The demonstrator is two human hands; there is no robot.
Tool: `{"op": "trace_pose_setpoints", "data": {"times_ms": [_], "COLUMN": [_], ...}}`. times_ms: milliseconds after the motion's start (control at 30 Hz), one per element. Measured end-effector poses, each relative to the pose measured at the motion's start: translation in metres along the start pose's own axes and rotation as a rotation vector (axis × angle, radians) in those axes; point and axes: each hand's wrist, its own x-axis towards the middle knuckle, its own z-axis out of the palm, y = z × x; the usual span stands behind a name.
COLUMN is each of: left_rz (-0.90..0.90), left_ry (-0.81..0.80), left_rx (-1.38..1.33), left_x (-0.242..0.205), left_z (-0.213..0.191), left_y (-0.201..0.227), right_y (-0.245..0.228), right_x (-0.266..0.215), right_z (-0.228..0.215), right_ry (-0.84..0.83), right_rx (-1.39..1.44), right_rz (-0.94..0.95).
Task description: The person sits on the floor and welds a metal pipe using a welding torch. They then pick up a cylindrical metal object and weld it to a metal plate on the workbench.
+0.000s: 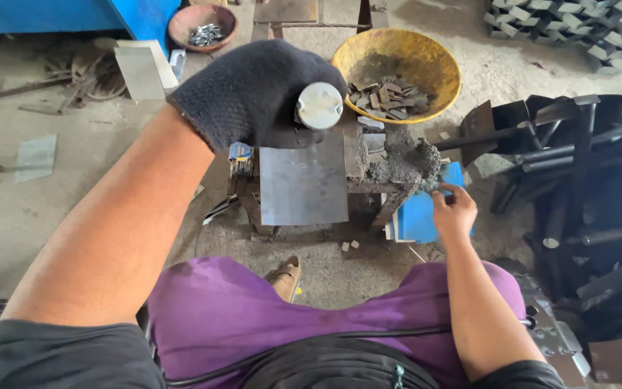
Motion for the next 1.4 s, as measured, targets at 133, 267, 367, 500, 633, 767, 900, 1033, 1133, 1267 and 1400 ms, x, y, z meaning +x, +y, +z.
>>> {"op": "trace_pose_setpoints", "data": {"times_ms": [133, 267, 367, 500, 633, 767, 900, 1033, 1133, 1267, 1400], "left_rz": [0.016, 0.0, -0.001, 0.044, -0.056, -0.083, -0.109, -0.326, -0.985, -1.403, -1.419], "left_ry": [0.05, 0.094, 0.13, 0.148, 0.167, 0.232, 0.398, 0.684, 0.64, 0.222, 0.18], "left_rx": [-0.008, -0.108, -0.028, -0.051, -0.239, -0.229, -0.2, -0.165, -0.183, -0.388, -0.649], "left_x": [-0.005, -0.008, -0.007, -0.008, -0.024, -0.025, -0.033, -0.069, -0.118, -0.191, -0.217], "left_z": [-0.002, 0.006, 0.013, 0.006, 0.004, 0.018, 0.035, 0.092, 0.169, 0.271, 0.321], "left_y": [-0.003, 0.005, 0.011, 0.001, 0.008, 0.018, 0.018, 0.015, 0.012, -0.008, -0.015], "right_y": [-0.009, -0.025, -0.033, -0.032, -0.035, -0.058, -0.089, -0.103, -0.101, -0.086, -0.073], "right_x": [-0.001, -0.006, -0.012, -0.014, -0.009, 0.015, 0.064, 0.123, 0.161, 0.187, 0.197], "right_z": [0.019, 0.03, 0.035, 0.029, 0.022, 0.016, 0.034, 0.087, 0.139, 0.191, 0.216], "right_ry": [-0.032, -0.115, -0.201, -0.285, -0.355, -0.426, -0.408, -0.305, -0.265, -0.259, -0.253], "right_rx": [0.04, 0.009, -0.014, -0.068, 0.204, 0.308, 0.149, -0.041, -0.068, -0.219, -0.314], "right_rz": [-0.054, -0.047, 0.02, 0.022, 0.093, 0.035, -0.101, -0.211, -0.284, -0.327, -0.288]}}
